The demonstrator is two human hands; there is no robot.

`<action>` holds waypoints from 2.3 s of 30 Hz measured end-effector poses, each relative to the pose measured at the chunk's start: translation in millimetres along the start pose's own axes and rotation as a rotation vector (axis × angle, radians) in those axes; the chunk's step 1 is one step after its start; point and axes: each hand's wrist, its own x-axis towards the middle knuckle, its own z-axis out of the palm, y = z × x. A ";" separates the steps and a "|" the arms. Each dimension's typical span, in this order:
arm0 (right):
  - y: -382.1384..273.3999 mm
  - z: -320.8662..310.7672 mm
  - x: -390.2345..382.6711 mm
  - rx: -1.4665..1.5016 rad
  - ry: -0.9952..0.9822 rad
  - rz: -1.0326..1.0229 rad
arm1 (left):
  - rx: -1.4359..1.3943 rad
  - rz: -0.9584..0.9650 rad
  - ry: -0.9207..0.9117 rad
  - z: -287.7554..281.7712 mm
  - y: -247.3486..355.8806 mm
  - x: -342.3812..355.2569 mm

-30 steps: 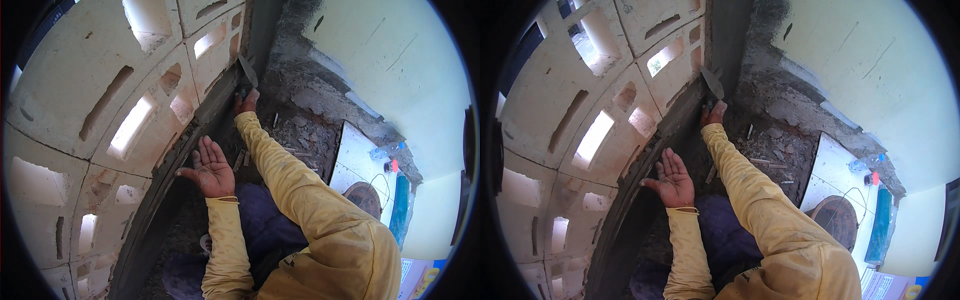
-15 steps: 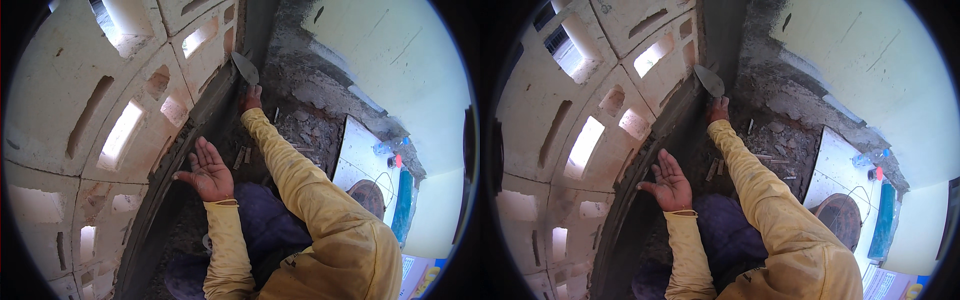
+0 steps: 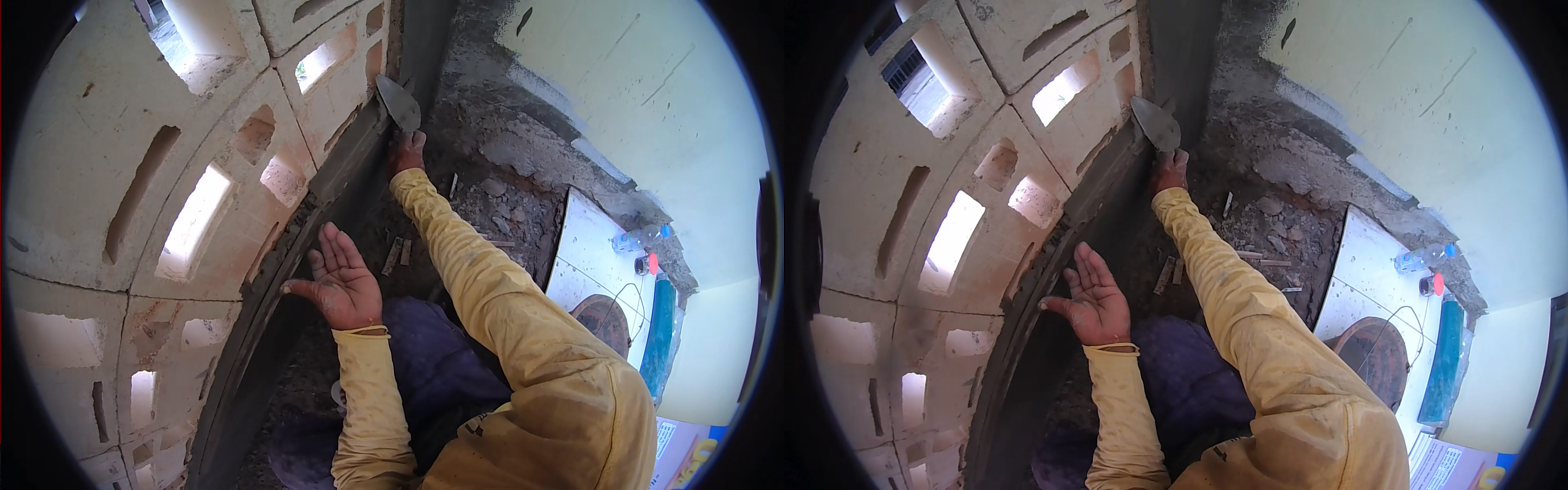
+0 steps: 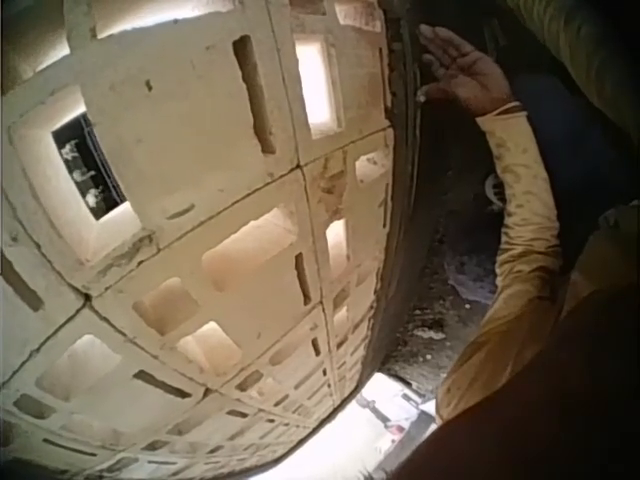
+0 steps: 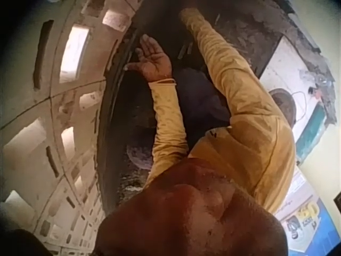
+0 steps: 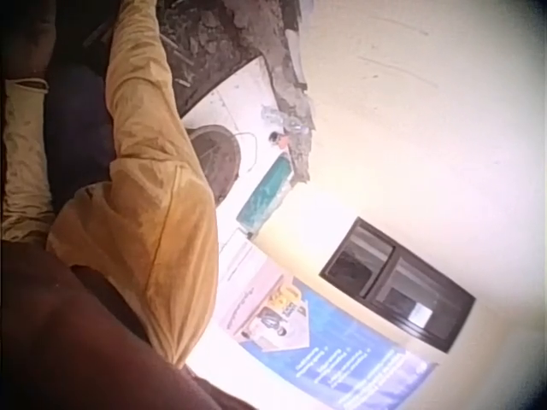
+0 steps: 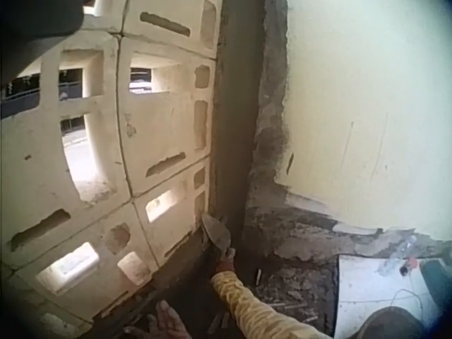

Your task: Apply and smooth mortar onto a wall surface using a trowel and a straight edge.

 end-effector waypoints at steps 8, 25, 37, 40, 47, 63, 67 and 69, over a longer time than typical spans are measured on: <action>70.8 -30.0 -21.9 0.246 -0.091 0.225 | -0.019 -0.036 -0.037 -3.2 -6.1 2.4; -73.3 -248.0 74.6 -0.321 -0.706 0.058 | 0.030 -0.002 -0.022 1.5 -1.4 -0.5; -135.5 -220.5 113.5 -0.670 -0.893 -0.078 | 0.020 -0.021 -0.028 0.3 1.5 -1.2; -117.0 -213.1 122.0 -0.682 -0.844 -0.303 | 0.006 -0.029 -0.027 -0.2 0.6 -0.4; -83.2 -180.7 157.3 -0.818 -1.072 -0.378 | 0.006 -0.049 -0.071 -3.2 -4.2 2.0; -152.6 -234.6 131.2 -0.384 -1.154 0.054 | 0.007 -0.032 0.007 4.3 -1.0 -2.5; -182.7 -210.2 132.1 -0.395 -1.086 0.588 | 0.019 -0.019 -0.027 -0.8 2.0 0.3; -139.6 -191.5 148.2 -0.536 -1.190 0.265 | 0.008 -0.032 -0.016 -0.1 -0.8 -0.4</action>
